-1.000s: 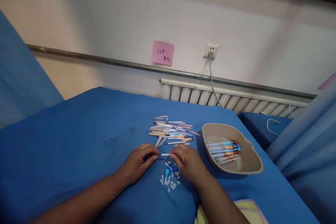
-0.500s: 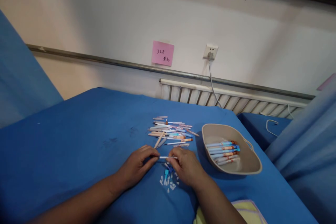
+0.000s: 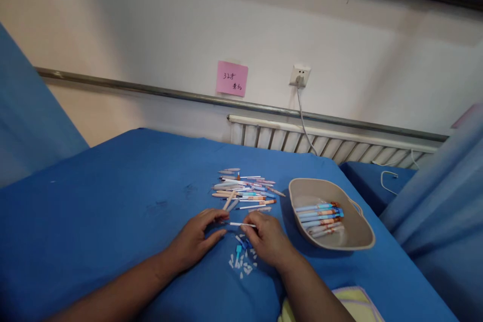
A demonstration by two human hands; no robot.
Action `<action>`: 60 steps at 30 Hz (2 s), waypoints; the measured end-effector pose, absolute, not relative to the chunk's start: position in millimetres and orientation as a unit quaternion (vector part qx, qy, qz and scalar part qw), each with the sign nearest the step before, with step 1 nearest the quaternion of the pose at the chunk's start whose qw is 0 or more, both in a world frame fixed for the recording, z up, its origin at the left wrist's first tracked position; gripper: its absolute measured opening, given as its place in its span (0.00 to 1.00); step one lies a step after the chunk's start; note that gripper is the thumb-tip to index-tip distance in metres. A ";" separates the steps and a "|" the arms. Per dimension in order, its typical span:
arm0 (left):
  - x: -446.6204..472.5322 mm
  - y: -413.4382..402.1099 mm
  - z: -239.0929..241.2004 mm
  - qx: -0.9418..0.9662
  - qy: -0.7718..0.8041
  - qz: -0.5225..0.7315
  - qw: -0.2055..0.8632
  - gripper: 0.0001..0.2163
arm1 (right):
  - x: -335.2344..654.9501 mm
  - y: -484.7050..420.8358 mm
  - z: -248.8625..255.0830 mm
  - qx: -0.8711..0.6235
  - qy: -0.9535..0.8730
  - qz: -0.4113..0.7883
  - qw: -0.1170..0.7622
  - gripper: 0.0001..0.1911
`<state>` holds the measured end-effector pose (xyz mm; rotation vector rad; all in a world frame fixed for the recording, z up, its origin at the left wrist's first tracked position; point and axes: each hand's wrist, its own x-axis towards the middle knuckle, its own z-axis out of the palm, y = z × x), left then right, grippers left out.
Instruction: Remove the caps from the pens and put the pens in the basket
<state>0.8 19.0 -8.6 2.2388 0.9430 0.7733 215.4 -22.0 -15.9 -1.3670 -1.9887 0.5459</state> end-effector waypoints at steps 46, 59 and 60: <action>-0.7 38.8 -8.4 0.619 0.387 0.347 0.589 0.11 | 222.8 -17.0 -15.8 -0.502 -0.733 0.194 0.417 0.08; -1.3 31.8 2.6 0.768 0.380 0.328 0.398 0.09 | 222.8 -18.6 -13.5 -0.501 -0.749 0.190 0.389 0.09; -1.3 31.7 2.6 0.770 0.380 0.328 0.394 0.09 | 223.0 -18.5 -13.8 -0.502 -0.749 0.189 0.388 0.09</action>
